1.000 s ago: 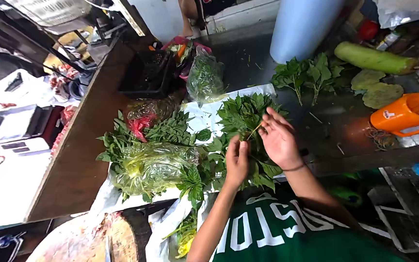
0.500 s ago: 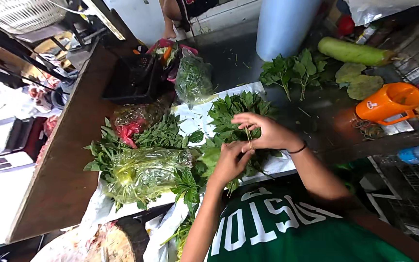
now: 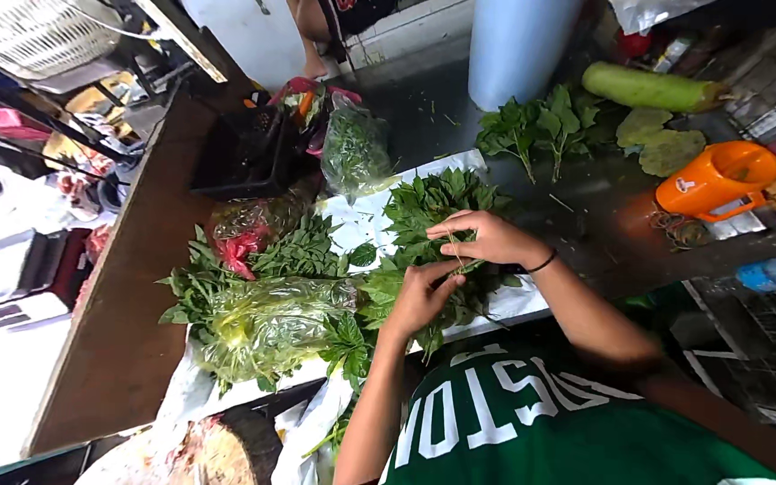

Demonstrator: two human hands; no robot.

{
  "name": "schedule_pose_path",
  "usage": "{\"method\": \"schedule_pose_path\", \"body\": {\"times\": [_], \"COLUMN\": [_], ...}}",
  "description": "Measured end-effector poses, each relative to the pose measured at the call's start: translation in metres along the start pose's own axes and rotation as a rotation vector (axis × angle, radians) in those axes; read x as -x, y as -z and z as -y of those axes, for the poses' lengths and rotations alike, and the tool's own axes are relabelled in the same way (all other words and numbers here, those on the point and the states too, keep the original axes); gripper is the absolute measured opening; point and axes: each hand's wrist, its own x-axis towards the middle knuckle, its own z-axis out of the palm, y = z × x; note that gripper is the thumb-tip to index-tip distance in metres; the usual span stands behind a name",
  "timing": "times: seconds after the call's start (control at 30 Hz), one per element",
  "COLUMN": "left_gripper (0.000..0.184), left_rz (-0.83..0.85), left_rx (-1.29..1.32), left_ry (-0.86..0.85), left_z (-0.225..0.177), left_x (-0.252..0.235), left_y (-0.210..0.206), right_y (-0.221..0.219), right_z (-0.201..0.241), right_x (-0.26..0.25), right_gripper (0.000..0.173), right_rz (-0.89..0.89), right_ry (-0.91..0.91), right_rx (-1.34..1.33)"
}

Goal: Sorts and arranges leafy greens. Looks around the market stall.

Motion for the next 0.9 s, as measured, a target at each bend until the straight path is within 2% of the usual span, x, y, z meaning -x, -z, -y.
{"method": "schedule_pose_path", "body": {"times": [0.03, 0.13, 0.2, 0.27, 0.33, 0.43, 0.5, 0.53, 0.63, 0.73, 0.8, 0.9], "left_gripper": [0.028, 0.032, 0.026, 0.03, 0.036, 0.034, 0.032, 0.03, 0.031, 0.032, 0.033, 0.031], "left_rz": [0.009, -0.167, -0.348, -0.426, -0.476, -0.553, -0.536, -0.522, -0.468, -0.397, -0.388, -0.459], "left_rx": [0.085, 0.188, 0.268, 0.444, 0.613, 0.68, 0.557, 0.52, 0.35, 0.145, 0.145, 0.197], "left_ry": [-0.01, 0.128, 0.272, 0.37, 0.391, 0.254, 0.085, 0.014, -0.107, -0.146, -0.102, 0.007], "left_z": [-0.005, -0.012, -0.004, 0.005, 0.006, -0.009, -0.019, -0.023, -0.027, -0.029, -0.029, -0.022], "left_x": [0.0, 0.001, 0.001, 0.005, 0.011, 0.017, 0.017, 0.015, 0.01, 0.006, 0.008, 0.013], "left_y": [0.004, 0.012, 0.009, 0.002, -0.014, -0.042, -0.054, -0.056, -0.053, -0.047, -0.044, -0.042], "right_y": [0.003, -0.009, -0.031, -0.052, -0.062, -0.062, -0.061, -0.062, -0.067, -0.069, -0.067, -0.063], "right_z": [-0.007, -0.015, 0.001, 0.021, 0.024, 0.017, 0.025, 0.031, 0.046, 0.037, 0.023, 0.003], "right_x": [-0.001, 0.013, 0.033, 0.05, 0.057, 0.055, 0.051, 0.05, 0.043, 0.038, 0.038, 0.043], "right_gripper": [0.025, 0.034, 0.029, 0.03, 0.034, 0.057, 0.05, 0.048, 0.043, 0.038, 0.038, 0.058], "right_rz": [0.03, -0.037, -0.097, -0.164, -0.242, -0.374, -0.446, -0.467, -0.584, -0.672, -0.616, -0.424], "right_ry": [-0.002, -0.028, 0.079, 0.197, 0.25, 0.112, -0.023, -0.077, -0.216, -0.173, -0.1, 0.077], "right_rx": [0.011, 0.262, 0.427, 0.401, 0.09, -0.684, -1.118, -1.2, -1.068, -0.882, -0.86, -0.718]}}
